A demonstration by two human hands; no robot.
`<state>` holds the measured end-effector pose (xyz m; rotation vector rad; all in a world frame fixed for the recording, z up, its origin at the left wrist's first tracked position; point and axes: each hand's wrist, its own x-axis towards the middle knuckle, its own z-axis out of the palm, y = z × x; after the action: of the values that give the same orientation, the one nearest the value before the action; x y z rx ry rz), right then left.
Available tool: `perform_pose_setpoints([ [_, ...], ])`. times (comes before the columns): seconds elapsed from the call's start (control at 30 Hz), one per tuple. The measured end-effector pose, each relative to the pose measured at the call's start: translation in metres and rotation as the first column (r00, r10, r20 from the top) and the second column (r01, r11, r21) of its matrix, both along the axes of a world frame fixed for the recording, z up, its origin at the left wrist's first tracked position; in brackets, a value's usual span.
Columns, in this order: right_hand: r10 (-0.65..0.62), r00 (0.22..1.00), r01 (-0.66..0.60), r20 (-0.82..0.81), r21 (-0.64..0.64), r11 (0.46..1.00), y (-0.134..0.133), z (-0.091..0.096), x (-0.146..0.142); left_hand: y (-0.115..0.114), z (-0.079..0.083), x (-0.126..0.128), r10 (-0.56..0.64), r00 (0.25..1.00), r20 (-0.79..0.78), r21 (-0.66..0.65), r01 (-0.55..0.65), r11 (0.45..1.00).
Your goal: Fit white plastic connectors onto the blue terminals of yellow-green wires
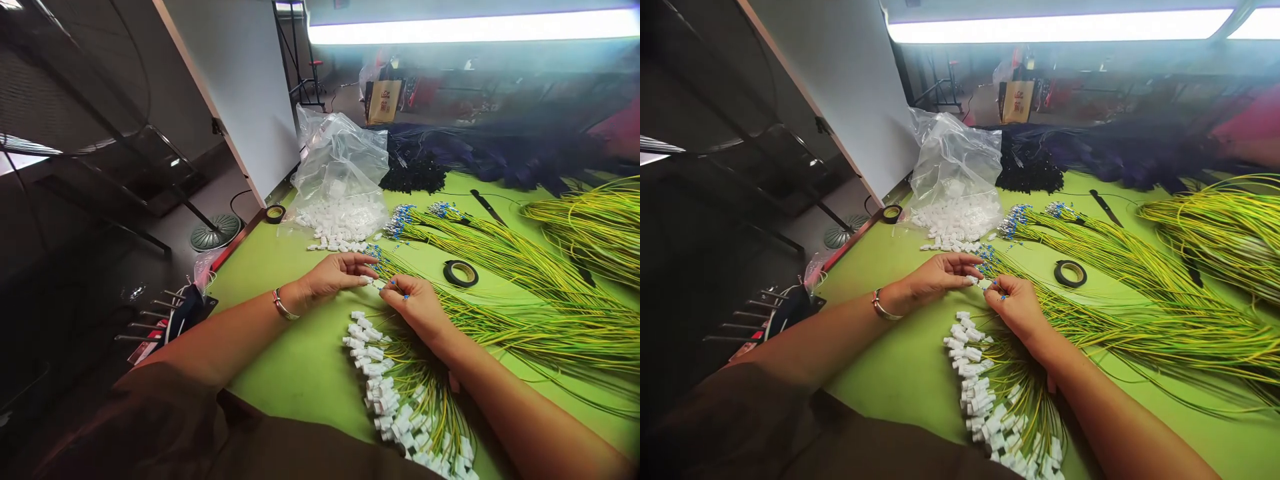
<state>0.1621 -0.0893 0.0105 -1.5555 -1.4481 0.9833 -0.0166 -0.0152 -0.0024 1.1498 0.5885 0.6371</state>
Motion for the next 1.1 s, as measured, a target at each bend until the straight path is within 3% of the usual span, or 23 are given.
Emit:
perform_pose_setpoints([
  [0.2,0.04,0.999,-0.04,0.005,-0.011,0.999,0.001,-0.001,0.0,0.0,0.0,0.001,-0.044,0.997,-0.064,0.144,0.053,0.988],
  [0.4,0.044,0.999,-0.045,-0.031,-0.047,0.998,0.0,-0.001,0.002,-0.006,-0.001,0.008,0.078,0.993,-0.088,0.296,-0.049,0.954],
  [0.6,0.063,0.996,-0.065,-0.066,-0.038,0.997,0.001,-0.007,0.003,-0.006,-0.003,0.009,0.061,0.997,-0.049,0.07,-0.057,0.996],
  [0.8,0.075,0.995,-0.078,-0.071,-0.031,0.996,0.0,-0.006,0.007,-0.008,0.0,0.009,0.119,0.993,-0.014,-0.126,-0.12,0.985],
  [0.97,-0.003,0.991,-0.001,-0.132,-0.029,1.0,-0.001,-0.013,0.012,-0.009,-0.003,0.01,0.117,0.993,-0.003,-0.144,-0.116,0.983],
  [1.1,-0.015,0.99,0.008,-0.141,-0.052,0.999,-0.002,-0.015,0.011,-0.009,-0.005,0.011,0.115,0.993,-0.023,-0.074,-0.117,0.99],
])
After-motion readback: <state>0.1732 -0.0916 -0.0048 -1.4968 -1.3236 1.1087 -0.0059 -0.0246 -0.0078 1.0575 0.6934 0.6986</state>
